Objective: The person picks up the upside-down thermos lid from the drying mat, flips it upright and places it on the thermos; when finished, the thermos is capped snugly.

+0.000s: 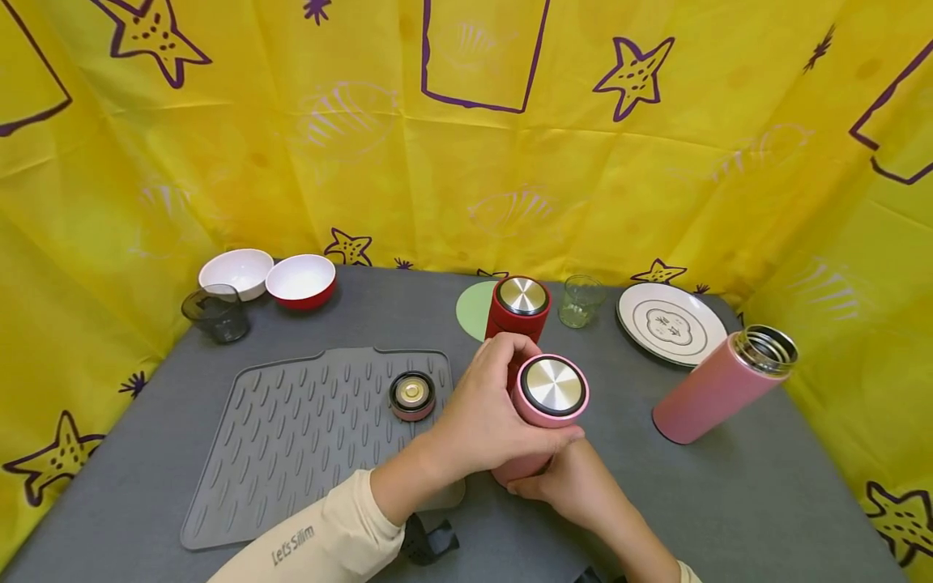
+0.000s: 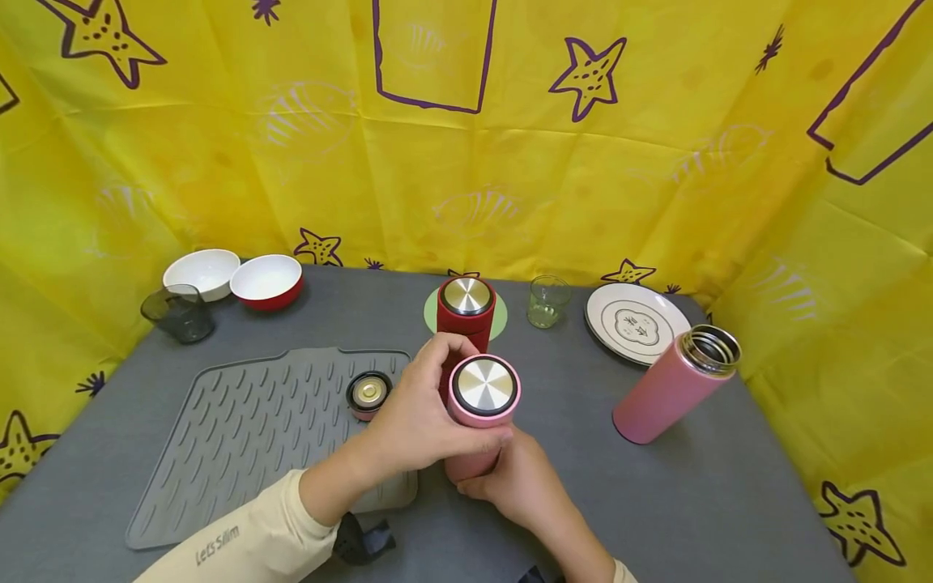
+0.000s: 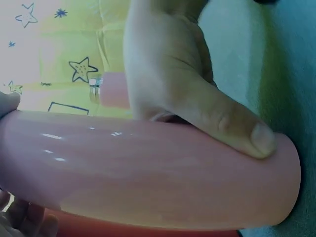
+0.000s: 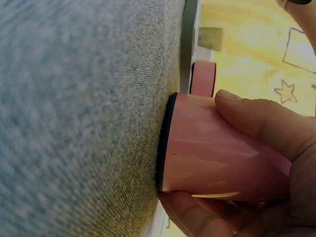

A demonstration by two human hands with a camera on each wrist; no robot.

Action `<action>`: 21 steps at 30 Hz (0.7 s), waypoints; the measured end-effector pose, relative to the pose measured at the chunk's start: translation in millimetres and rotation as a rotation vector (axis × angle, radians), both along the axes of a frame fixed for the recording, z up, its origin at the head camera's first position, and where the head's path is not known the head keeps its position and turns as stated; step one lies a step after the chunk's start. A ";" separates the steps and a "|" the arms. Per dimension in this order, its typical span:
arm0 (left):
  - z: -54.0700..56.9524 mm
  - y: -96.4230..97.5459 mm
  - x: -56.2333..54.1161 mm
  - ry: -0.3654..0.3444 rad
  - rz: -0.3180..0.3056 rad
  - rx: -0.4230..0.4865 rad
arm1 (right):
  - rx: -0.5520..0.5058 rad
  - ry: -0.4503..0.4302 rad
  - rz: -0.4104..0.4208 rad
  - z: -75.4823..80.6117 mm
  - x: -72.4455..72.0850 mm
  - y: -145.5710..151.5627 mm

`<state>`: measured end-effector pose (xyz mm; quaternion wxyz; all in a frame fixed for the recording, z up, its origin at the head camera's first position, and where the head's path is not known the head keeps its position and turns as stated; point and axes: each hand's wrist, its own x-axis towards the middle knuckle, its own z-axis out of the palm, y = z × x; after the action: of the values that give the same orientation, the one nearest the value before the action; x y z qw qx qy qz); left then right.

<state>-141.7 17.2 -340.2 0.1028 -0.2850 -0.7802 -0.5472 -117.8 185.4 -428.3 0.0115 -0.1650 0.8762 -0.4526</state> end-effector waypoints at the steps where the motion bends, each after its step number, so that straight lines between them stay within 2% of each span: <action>1: 0.0 -0.8 -0.7 0.001 -0.011 0.007 | 0.006 -0.012 -0.008 -0.1 0.3 0.2; 3: -0.1 -3.3 -2.2 -0.008 -0.068 0.027 | 0.028 -0.041 -0.025 0.4 1.0 0.5; 8: -1.3 -8.4 -5.6 -0.071 -0.270 0.103 | 0.065 -0.097 -0.047 3.4 2.2 -0.1; 11: -2.0 -8.4 -4.6 -0.091 -0.312 0.116 | 0.060 -0.084 -0.031 4.1 2.3 -1.0; 13: -1.9 -6.9 -1.7 -0.099 -0.275 0.103 | 0.050 -0.068 -0.018 3.8 2.3 -1.1; 19: 0.9 0.6 8.1 -0.081 -0.003 0.076 | 0.012 -0.017 -0.001 1.5 1.0 -0.2; 21: 1.1 1.3 8.3 -0.044 0.049 0.093 | 0.002 -0.018 -0.003 1.5 0.9 0.0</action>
<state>-133.4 18.5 -339.1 0.1120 -0.2486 -0.7629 -0.5862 -116.9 185.4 -426.8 0.0186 -0.1596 0.8768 -0.4532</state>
